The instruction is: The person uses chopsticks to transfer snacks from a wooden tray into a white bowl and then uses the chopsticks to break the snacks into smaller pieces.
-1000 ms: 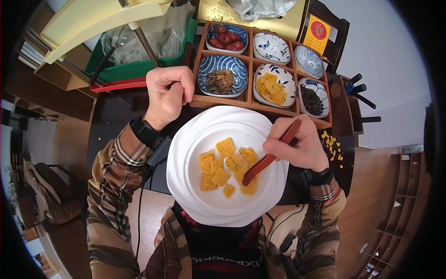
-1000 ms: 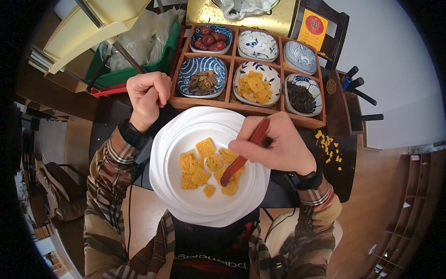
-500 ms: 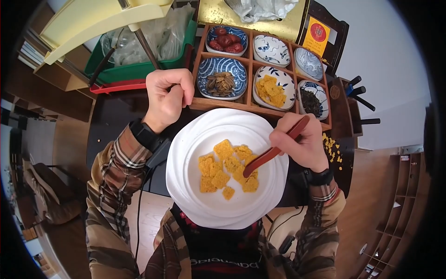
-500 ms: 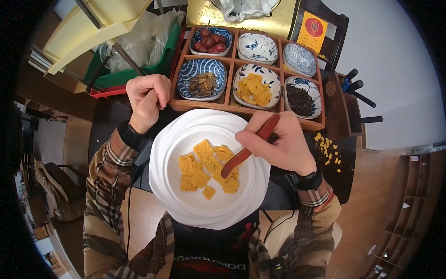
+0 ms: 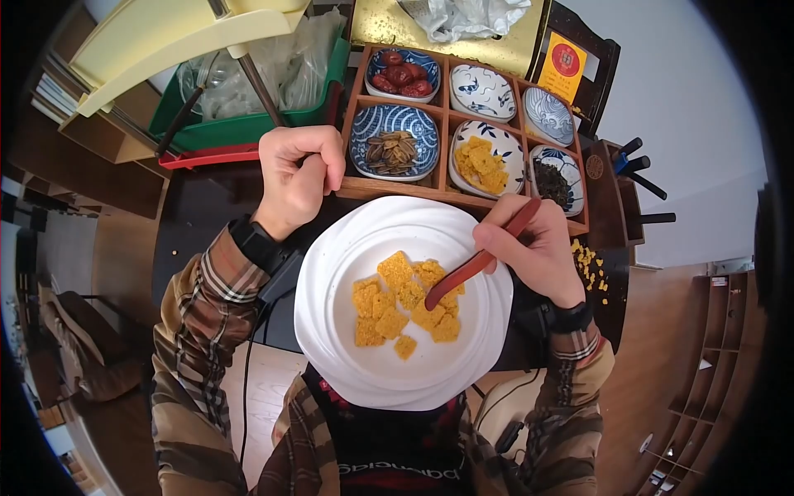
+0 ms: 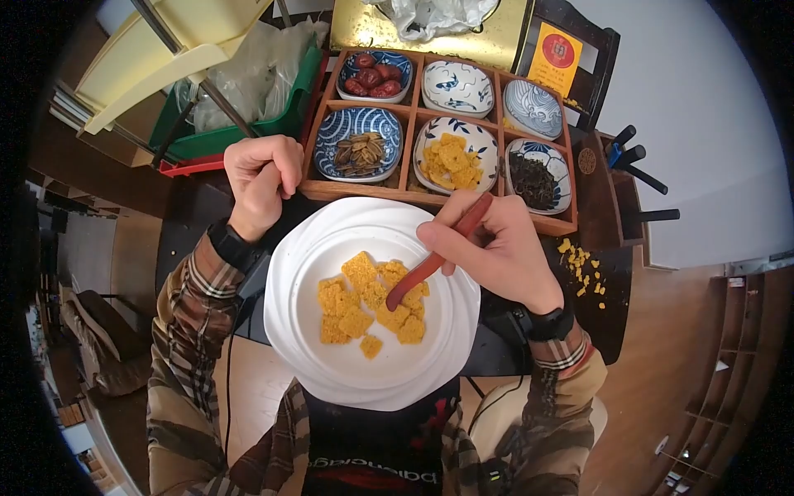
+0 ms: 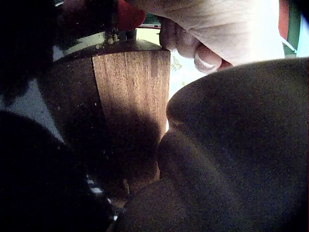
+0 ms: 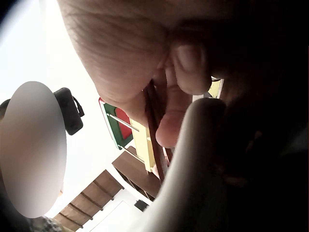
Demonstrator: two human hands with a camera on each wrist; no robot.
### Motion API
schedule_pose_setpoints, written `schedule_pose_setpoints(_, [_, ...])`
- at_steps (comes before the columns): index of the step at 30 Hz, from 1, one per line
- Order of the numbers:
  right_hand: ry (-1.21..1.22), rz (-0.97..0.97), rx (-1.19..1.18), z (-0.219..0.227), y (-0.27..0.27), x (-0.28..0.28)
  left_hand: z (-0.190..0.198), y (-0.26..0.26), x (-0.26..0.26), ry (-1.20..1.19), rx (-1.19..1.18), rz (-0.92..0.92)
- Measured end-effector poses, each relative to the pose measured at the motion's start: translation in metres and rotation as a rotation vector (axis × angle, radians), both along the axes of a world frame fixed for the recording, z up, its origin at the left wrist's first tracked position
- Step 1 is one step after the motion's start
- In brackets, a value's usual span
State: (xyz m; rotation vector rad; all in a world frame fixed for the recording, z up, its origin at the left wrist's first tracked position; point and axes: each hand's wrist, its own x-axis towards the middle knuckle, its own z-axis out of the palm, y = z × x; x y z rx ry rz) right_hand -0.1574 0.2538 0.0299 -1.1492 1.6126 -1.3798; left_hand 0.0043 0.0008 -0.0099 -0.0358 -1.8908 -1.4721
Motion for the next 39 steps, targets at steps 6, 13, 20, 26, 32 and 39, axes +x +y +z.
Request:
schedule_pose_setpoints(6, [0.031,0.097,0.006,0.004,0.0,0.002,-0.002,0.0,0.0,0.005,-0.003,0.002])
schedule_pose_setpoints(13, [0.017,0.16,-0.006,0.002,0.001,0.0,-0.002,0.0,0.0,-0.006,-0.008,0.006])
schedule_pose_setpoints(20, [-0.022,0.053,0.031,0.008,0.004,-0.006,0.0,0.0,0.001,-0.019,0.002,0.009])
schedule_pose_setpoints(26, [-0.077,-0.42,-0.189,0.002,0.007,-0.012,-0.002,-0.001,0.001,-0.019,0.002,0.018])
schedule_pose_setpoints(32, [0.003,-0.734,-0.352,0.002,0.006,-0.044,-0.002,-0.002,0.0,0.009,0.005,0.018])
schedule_pose_setpoints(39, [0.207,-0.782,-0.366,-0.005,0.014,-0.059,-0.002,0.0,0.001,-0.015,-0.01,0.018])
